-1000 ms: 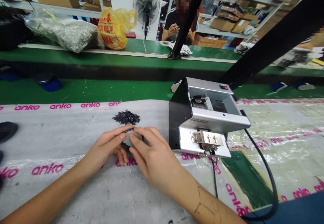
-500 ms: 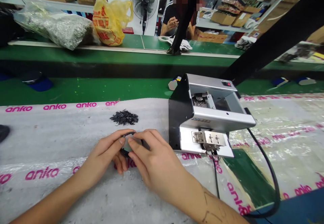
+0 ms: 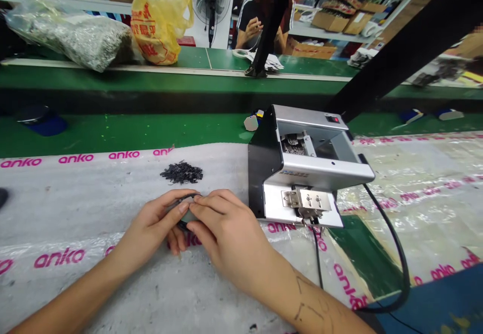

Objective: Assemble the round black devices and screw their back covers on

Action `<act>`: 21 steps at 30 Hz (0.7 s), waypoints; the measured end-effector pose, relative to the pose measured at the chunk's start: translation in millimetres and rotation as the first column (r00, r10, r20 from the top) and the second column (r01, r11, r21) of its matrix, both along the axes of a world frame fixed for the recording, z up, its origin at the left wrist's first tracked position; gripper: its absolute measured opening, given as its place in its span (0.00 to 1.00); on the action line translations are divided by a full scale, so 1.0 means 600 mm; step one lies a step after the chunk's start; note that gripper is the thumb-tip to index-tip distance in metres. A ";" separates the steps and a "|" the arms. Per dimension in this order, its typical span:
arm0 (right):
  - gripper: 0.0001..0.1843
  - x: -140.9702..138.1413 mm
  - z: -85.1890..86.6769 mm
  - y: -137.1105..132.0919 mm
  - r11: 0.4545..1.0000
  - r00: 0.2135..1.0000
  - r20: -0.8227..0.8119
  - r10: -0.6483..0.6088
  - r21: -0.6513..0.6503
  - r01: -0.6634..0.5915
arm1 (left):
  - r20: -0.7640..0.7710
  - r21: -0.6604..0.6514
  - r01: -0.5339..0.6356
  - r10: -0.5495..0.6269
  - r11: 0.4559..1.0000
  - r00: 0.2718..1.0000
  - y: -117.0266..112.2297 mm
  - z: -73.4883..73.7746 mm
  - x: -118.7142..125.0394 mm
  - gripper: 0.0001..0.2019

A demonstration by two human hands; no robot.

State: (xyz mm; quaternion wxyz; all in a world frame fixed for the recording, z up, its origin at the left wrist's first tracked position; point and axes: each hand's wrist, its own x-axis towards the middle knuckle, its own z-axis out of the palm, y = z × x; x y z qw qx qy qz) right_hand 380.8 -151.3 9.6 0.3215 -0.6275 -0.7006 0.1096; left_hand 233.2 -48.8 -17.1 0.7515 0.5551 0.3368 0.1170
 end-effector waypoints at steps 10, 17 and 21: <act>0.20 -0.010 0.005 -0.002 0.975 0.978 -0.056 -0.201 -0.110 0.194 | 0.036 0.009 0.118 -0.118 0.993 0.992 0.018 -0.001 -0.005 0.17; 0.12 0.012 0.002 0.004 0.994 0.991 0.121 -0.063 -0.082 0.074 | 0.122 -0.069 0.233 -0.224 0.970 0.967 0.040 0.005 -0.011 0.17; 0.14 0.002 0.028 0.012 0.998 0.935 0.353 0.035 0.037 -0.051 | 0.170 -0.028 0.234 -0.226 0.972 0.959 0.043 0.009 -0.014 0.17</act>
